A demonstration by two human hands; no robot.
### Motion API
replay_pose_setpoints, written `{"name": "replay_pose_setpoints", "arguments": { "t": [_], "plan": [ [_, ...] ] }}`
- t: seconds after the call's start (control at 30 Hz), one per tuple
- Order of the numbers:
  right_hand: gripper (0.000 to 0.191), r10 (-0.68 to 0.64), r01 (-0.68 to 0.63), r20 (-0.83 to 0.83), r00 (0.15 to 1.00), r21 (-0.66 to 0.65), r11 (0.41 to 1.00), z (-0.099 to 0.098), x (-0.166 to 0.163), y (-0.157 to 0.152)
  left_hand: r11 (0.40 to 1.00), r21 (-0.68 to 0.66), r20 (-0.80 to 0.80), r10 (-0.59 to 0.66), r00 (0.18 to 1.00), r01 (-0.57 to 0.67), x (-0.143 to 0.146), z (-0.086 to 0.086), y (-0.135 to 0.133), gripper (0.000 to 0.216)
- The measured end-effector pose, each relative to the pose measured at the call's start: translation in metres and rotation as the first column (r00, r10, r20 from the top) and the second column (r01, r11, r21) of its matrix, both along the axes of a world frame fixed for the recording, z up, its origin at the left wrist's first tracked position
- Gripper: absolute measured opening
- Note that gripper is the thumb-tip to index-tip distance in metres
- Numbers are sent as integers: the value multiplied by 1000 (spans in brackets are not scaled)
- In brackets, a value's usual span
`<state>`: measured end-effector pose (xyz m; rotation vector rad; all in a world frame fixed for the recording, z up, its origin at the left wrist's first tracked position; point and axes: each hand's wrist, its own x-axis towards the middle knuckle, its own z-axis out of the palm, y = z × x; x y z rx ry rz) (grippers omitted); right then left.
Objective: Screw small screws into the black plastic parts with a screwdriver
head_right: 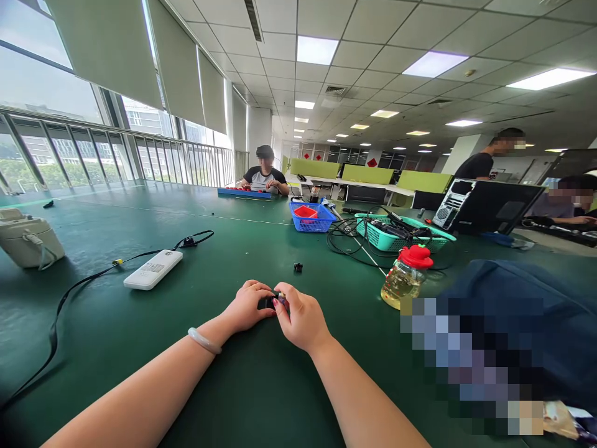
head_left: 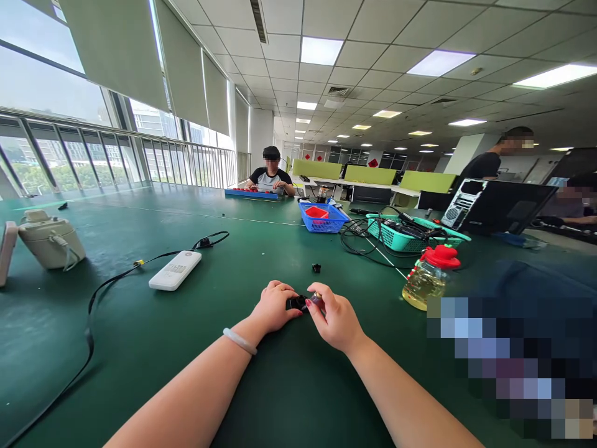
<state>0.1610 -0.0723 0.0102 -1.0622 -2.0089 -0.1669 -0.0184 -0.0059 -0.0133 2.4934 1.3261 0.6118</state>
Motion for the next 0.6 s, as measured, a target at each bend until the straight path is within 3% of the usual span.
{"name": "replay_pose_setpoints", "arguments": {
  "t": [0.3, 0.6],
  "plan": [
    [17, 55, -58, 26, 998, 124, 991, 4, -5, -3, 1000, 7, 6, -1, 1000, 1, 1, 1, -2, 39],
    [11, 26, -30, 54, 998, 61, 998, 11, -10, -8, 1000, 10, 2, 6, 1000, -6, 1, 3, -4, 33]
  ]
}}
